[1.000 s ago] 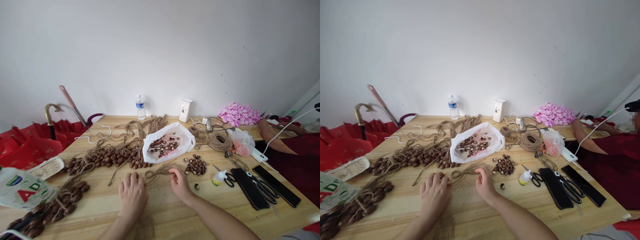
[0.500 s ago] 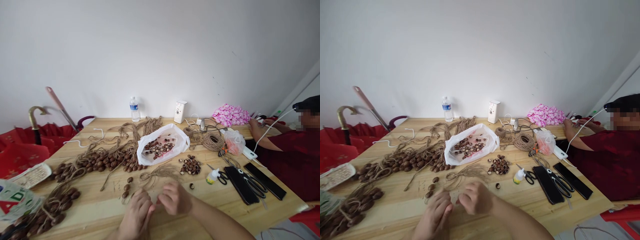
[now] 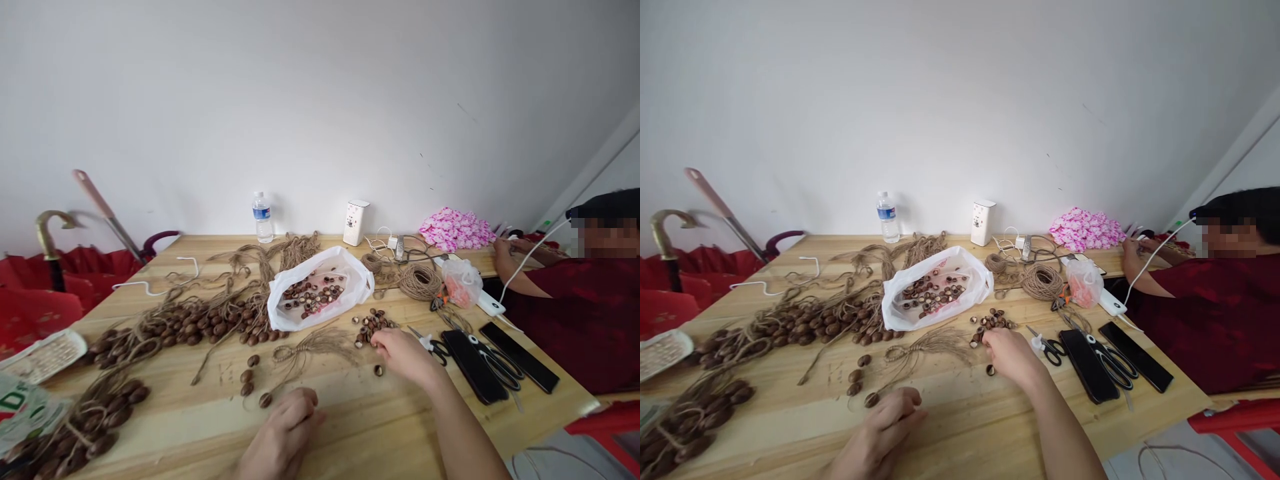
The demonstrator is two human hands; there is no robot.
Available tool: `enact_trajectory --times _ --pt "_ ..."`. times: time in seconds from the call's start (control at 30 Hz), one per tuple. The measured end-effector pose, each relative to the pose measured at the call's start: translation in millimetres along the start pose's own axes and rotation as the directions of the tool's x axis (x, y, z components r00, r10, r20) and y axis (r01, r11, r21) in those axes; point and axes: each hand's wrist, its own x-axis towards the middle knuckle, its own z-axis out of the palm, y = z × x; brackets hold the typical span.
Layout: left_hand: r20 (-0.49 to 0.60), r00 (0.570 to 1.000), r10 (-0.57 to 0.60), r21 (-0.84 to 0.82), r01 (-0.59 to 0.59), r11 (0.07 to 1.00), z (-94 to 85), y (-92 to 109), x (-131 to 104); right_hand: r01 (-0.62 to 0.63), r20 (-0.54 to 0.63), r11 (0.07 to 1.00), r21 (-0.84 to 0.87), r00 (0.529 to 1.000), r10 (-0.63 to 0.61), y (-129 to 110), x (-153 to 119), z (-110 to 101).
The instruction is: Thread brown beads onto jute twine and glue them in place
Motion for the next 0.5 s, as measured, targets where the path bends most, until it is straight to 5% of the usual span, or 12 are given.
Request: enact_trajectory --times 0.1,0.2,0.3,0.5 --pt "0.156 0.985 0.078 0.045 -0.086 0.995 -1.7 0 3 -0.055 -0.128 0.997 -0.047 0.991 0.049 5 8 5" --pt "0.212 0.977 -0.028 0.147 -0.004 0.989 3.6 1 7 -0.083 -0.163 0.995 -0.055 0.984 0.073 12 15 6" --pt "0.131 0.978 -0.163 0.32 0.114 0.941 11.3 -4 8 -0.09 -0.144 0.995 -0.054 0.986 0.081 17 17 8" --pt "-0.034 0.966 -0.257 0.539 0.234 0.809 13.8 -20 1 -0.114 -0.098 0.993 -0.023 0.989 0.111 21 18 11"
